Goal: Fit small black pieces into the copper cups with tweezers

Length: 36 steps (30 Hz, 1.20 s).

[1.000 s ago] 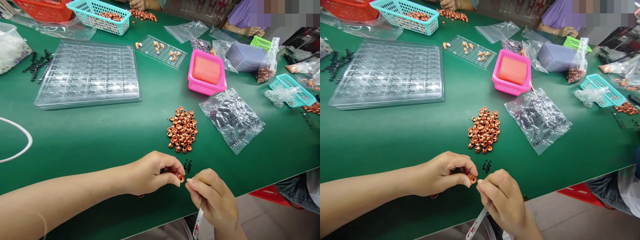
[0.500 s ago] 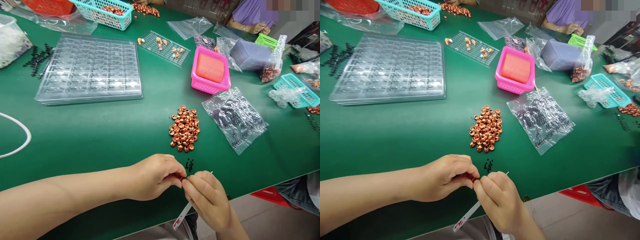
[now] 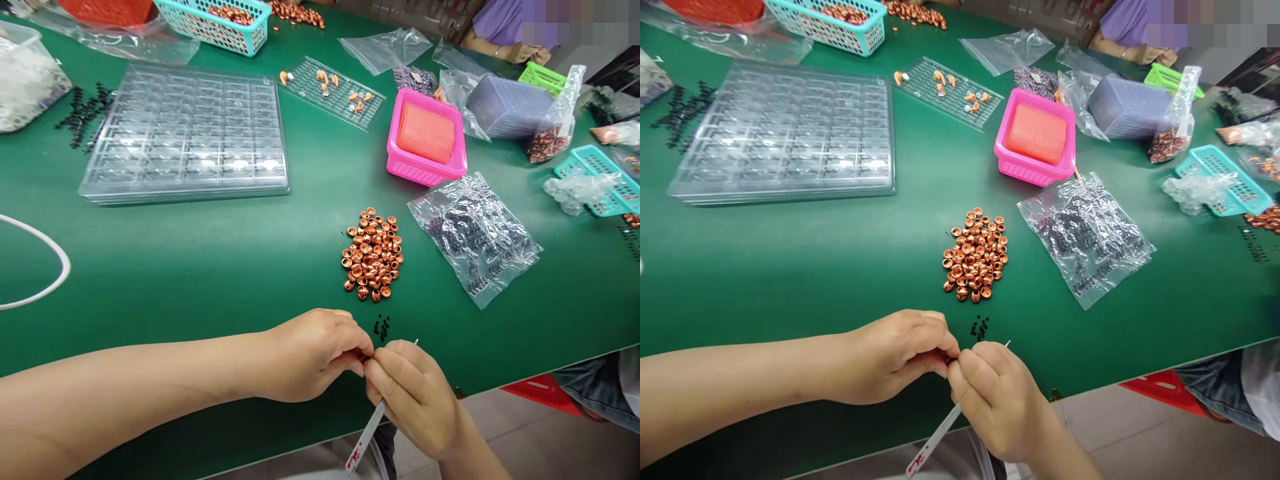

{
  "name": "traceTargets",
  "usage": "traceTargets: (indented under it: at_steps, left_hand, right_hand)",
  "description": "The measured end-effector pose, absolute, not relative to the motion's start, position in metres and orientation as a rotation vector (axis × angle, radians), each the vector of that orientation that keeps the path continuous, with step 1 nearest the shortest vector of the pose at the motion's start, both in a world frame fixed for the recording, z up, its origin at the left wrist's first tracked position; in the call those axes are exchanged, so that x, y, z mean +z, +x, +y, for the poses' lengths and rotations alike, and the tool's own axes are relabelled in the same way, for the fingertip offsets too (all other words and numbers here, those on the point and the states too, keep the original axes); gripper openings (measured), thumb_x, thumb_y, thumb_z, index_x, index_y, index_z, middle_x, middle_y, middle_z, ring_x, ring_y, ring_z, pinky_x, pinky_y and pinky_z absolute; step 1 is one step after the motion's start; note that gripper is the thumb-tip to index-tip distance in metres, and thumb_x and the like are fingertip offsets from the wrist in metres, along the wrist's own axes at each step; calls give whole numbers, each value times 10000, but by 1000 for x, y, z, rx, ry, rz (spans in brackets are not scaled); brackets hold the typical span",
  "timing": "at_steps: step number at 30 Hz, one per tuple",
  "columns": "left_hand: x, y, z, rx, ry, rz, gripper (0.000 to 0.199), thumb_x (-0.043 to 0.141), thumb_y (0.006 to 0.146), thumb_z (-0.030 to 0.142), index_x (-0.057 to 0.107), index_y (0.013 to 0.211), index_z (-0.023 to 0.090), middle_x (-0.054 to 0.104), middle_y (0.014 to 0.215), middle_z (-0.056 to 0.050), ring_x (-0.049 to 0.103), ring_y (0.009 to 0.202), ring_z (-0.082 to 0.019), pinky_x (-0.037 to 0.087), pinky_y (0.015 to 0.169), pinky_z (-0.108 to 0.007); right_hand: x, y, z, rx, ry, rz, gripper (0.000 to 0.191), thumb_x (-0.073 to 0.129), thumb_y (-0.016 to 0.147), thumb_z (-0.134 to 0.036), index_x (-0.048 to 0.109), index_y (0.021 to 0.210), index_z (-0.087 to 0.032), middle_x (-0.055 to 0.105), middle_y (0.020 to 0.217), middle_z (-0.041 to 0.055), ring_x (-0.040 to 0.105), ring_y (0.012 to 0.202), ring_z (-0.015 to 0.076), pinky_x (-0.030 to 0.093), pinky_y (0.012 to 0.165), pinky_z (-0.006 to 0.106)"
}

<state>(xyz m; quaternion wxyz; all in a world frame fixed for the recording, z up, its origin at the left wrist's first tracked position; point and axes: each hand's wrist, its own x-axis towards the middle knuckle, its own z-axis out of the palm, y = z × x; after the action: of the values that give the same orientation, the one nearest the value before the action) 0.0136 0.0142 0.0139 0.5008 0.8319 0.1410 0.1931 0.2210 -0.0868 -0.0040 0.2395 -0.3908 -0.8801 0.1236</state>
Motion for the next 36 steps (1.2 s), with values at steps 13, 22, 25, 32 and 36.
traceTargets:
  at_steps: [13,22,25,32,36]
  left_hand:
    - [27,15,28,282,1292,557,121,657,841,223,643,926,138,662,842,-16,600,779,-131,486,747,-243]
    - [23,16,27,285,1150,548,140,682,806,210,633,919,143,647,843,-12,587,793,-131,479,775,-267]
    - [23,16,27,282,1153,548,144,685,803,214,635,920,144,646,838,-12,587,790,-133,481,773,-269]
    - [23,15,28,256,1216,551,143,668,825,231,635,934,145,654,843,-15,590,785,-129,489,768,-256]
    - [28,13,31,219,1442,543,118,628,873,229,637,959,148,670,867,-23,594,766,-125,489,728,-234]
  right_hand:
    - [10,222,-85,386,-1259,-1792,397,653,800,31,593,1132,-179,661,923,45,619,822,142,529,698,290]
    - [2,225,-86,311,-1320,-1655,339,625,805,29,636,1054,-200,647,846,26,609,755,139,505,643,289]
    - [2,226,-87,311,-1322,-1659,338,625,804,32,636,1054,-195,640,841,27,607,758,139,502,645,287]
    - [1,225,-86,293,-1339,-1652,316,623,811,16,639,1045,-195,640,833,20,605,744,130,502,631,276]
    - [0,225,-86,309,-1350,-1642,315,622,814,-1,641,1048,-210,637,816,16,605,722,131,508,627,280]
